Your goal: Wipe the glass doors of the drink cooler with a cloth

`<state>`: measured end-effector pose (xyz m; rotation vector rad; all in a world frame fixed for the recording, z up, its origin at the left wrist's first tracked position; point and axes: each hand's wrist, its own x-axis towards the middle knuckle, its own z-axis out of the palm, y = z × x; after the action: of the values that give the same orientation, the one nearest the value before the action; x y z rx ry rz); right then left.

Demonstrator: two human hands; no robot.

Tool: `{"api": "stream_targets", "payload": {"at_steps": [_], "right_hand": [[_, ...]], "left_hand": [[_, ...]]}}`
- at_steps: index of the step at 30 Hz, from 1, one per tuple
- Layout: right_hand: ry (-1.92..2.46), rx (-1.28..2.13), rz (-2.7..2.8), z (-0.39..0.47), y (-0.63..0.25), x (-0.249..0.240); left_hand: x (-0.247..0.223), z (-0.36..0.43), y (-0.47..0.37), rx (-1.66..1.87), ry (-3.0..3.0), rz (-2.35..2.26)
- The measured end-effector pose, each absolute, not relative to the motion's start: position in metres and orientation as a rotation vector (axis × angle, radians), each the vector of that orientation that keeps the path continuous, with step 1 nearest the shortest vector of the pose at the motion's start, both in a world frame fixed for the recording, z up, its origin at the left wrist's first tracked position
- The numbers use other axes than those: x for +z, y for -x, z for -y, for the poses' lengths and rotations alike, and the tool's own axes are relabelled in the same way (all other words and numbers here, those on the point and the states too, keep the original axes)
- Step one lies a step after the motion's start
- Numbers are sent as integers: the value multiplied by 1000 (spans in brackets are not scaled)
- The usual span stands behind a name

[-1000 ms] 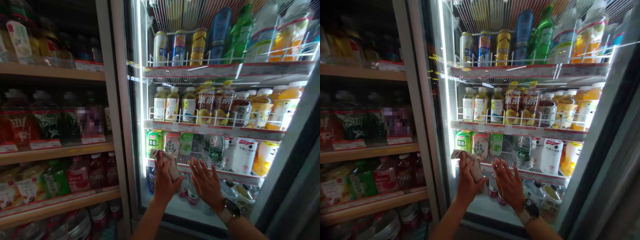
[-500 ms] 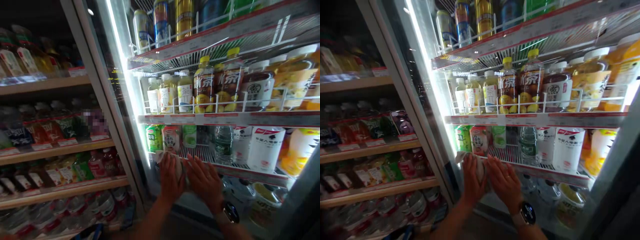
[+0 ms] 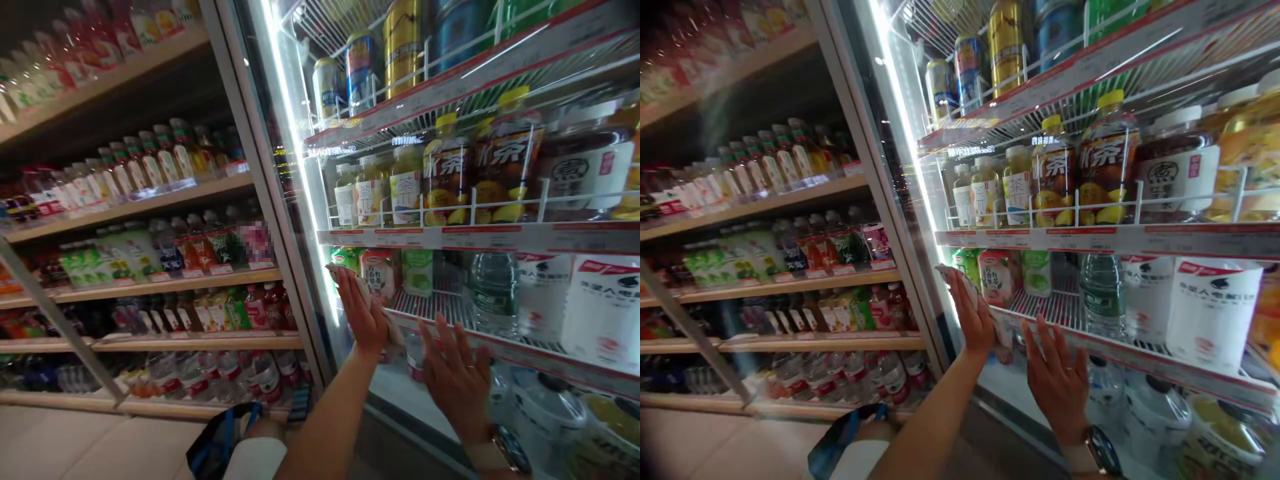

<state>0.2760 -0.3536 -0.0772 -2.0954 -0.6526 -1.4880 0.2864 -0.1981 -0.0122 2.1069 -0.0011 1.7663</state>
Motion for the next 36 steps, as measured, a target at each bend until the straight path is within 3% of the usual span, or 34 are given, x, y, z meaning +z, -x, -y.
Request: {"api": "stream_targets", "payload": {"at_steps": [4,7,10,16,20,28,33,36], "right_hand": [[2093,-1470,687,352,-273,-81],[2091,-1438,694,351,-272,-83],[2089,-1404,692,350,-273,-85],[2051,-1406,693,349,-273,-85],[2084,-1376,688,349,-270,-83],[2100,-1406,693,350,-272,-83],[2089,-1463,686,349,-272,-80],[2087,-1453,688,349,-272,-81]], "left_hand": [[-75,196,-280,1638,-2025,-224],[-96,198,-278,1656,-1955,-355],[-76,208,-280,1709,-1961,-270],[9,224,-288,1754,-2189,185],[25,198,-295,1848,-2121,105],[-53,127,-301,1922,-1809,-341],[-99,156,-293,1933,-1762,-364],[-90,194,-290,1827,-1803,-366]]}}
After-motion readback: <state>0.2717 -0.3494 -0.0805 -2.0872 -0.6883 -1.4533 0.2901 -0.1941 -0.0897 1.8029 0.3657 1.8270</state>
